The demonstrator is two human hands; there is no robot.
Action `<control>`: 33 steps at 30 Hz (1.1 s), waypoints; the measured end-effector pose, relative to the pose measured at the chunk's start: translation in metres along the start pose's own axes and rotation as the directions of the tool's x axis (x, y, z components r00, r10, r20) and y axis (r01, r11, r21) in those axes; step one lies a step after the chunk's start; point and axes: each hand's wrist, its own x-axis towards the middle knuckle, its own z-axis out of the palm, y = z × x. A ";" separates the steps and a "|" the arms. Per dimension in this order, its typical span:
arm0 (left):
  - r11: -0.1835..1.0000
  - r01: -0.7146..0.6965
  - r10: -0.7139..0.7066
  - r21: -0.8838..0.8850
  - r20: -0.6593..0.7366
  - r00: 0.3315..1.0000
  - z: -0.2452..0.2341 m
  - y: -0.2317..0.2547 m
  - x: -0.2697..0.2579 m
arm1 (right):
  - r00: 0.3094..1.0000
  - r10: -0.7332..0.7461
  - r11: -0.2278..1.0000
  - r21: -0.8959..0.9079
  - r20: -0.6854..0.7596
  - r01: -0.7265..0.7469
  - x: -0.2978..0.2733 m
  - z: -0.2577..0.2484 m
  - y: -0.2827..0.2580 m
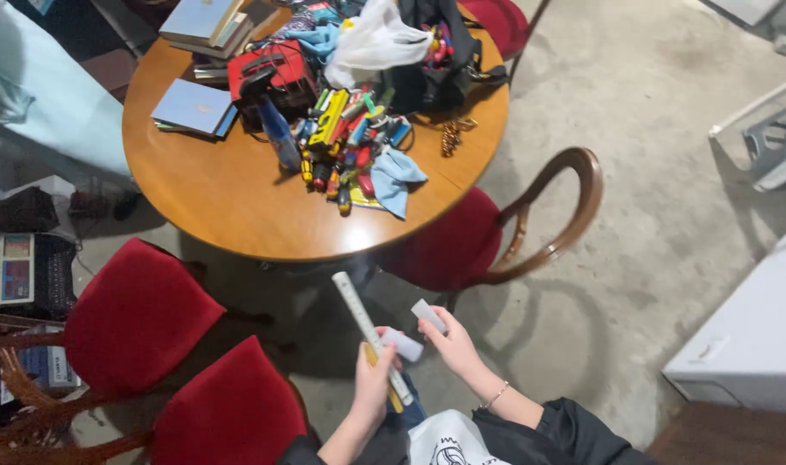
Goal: Gathering various tools and supplies from a shelf and cleaning a metal part on a table
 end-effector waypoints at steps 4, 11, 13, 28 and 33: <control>0.998 -0.011 0.000 -0.057 -0.195 0.981 -0.016 0.031 0.079 | 1.000 -0.012 0.992 0.127 0.018 0.010 0.083 -0.014 0.049; 0.948 0.077 -0.064 0.308 -0.054 0.997 -0.018 0.088 0.286 | 0.986 0.160 0.987 -0.019 -0.042 -0.161 0.207 0.008 0.000; 0.653 -0.179 0.061 0.736 0.185 0.981 0.007 0.147 0.323 | 0.992 0.123 0.991 -0.044 -0.014 -0.123 0.240 0.024 -0.031; 0.140 -0.187 0.162 0.972 0.164 0.973 0.057 0.218 0.553 | 0.996 0.024 0.881 -0.469 -0.091 -0.064 0.395 0.085 -0.225; 0.084 -0.244 0.281 0.966 0.212 0.936 0.071 0.247 0.531 | 0.996 -0.002 0.850 -0.525 -0.085 -0.043 0.397 0.087 -0.220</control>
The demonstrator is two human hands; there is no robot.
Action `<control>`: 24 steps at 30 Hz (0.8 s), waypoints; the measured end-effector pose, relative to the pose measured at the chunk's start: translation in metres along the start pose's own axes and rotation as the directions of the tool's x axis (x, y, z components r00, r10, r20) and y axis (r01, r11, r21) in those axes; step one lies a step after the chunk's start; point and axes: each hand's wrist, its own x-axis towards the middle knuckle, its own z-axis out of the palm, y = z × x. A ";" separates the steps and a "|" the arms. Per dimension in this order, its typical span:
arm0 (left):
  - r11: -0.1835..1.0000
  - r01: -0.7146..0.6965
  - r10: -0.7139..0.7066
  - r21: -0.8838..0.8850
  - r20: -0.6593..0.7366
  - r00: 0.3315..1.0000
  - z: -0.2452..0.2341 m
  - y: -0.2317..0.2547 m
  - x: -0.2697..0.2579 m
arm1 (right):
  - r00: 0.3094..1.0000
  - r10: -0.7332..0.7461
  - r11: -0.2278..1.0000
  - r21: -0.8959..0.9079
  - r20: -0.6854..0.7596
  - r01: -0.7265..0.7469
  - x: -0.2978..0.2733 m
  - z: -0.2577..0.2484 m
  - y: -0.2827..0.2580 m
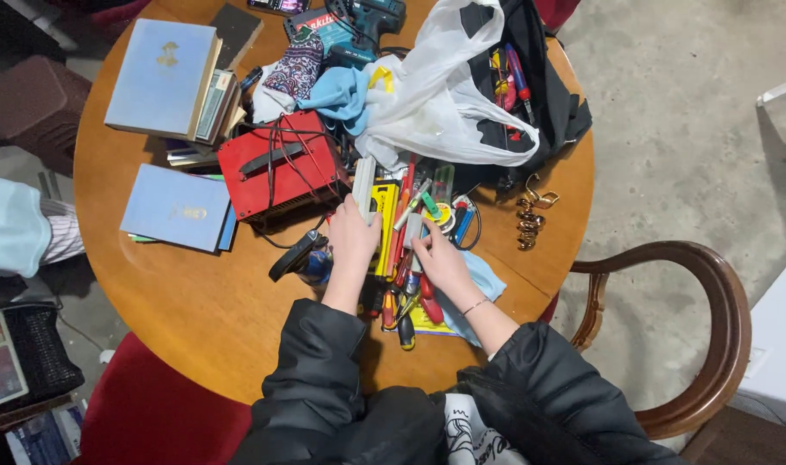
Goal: Gathering various tools and supplies from a shelf and cleaning a metal part on a table
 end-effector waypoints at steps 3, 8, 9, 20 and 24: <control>1.000 0.010 -0.009 -0.018 0.006 1.000 -0.002 -0.002 0.000 | 0.999 0.035 0.999 -0.019 -0.004 -0.035 -0.007 -0.004 0.001; 0.995 -0.020 0.014 -0.097 -0.066 0.998 0.020 -0.029 0.010 | 0.999 0.042 0.993 0.109 0.012 -0.043 -0.023 -0.015 0.039; 0.992 -0.104 0.088 -0.071 -0.209 0.974 0.015 -0.026 0.004 | 0.999 0.052 0.987 0.150 0.012 -0.054 -0.031 -0.018 0.049; 0.647 -0.761 0.676 -0.059 -0.416 0.608 0.033 0.098 -0.152 | 0.975 0.198 0.951 0.263 -0.099 -0.166 -0.148 -0.011 0.312; 0.283 -0.898 0.906 -0.337 -0.213 0.365 0.070 0.176 -0.269 | 0.931 0.335 0.915 0.284 -0.143 -0.286 -0.246 -0.031 0.328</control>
